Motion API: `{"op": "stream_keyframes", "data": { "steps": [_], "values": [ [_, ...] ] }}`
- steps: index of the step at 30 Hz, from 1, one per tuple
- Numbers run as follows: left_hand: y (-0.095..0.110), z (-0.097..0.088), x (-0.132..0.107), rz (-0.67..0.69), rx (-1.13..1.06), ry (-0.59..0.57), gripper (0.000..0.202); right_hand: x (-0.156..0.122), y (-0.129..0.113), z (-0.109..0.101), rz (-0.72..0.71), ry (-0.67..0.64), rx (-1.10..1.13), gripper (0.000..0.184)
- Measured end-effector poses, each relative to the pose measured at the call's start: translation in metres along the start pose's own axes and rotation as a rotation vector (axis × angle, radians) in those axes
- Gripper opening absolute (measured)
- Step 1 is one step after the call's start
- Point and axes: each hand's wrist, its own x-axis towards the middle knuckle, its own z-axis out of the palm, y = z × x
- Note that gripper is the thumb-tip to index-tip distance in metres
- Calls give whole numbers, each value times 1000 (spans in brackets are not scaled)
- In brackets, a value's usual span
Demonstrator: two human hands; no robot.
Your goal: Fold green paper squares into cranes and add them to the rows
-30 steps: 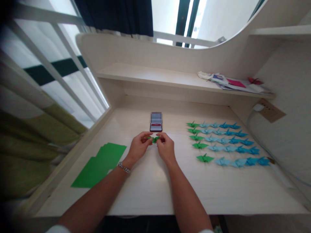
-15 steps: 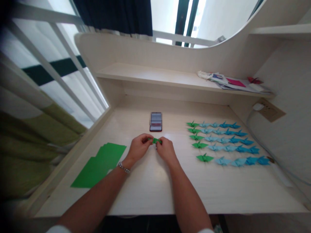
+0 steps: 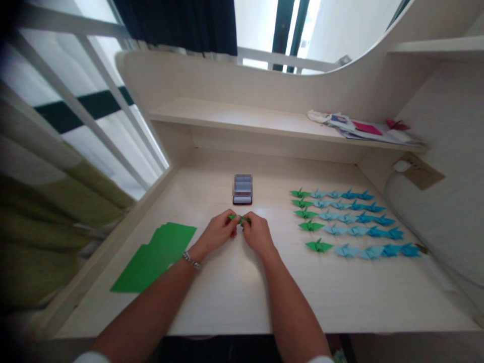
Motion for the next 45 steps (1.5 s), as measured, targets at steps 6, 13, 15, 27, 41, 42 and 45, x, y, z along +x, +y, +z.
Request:
{"op": "stream_keyframes", "data": {
  "steps": [6,13,15,27,41,42,45],
  "values": [
    [3,-1,1,29,-75,35,25,4,8,6,215,-85,433,21],
    [1,-2,0,121,64,63,20,0,6,-2,43,-115,128,17],
    [0,-3,1,119,32,33,21,-1,5,-5,17,-167,134,17],
    [7,-3,2,-114,-324,-269,34,1,5,-13,150,-500,716,26],
    [10,6,0,-288,-1032,-163,27,1,-2,-2,289,-370,1285,24],
    [10,7,0,-293,-1063,-161,27,1,-2,-1,289,-369,1307,23],
    [9,8,-1,-296,-1134,-158,28,1,-2,-1,283,-376,1360,22]
  ]
}}
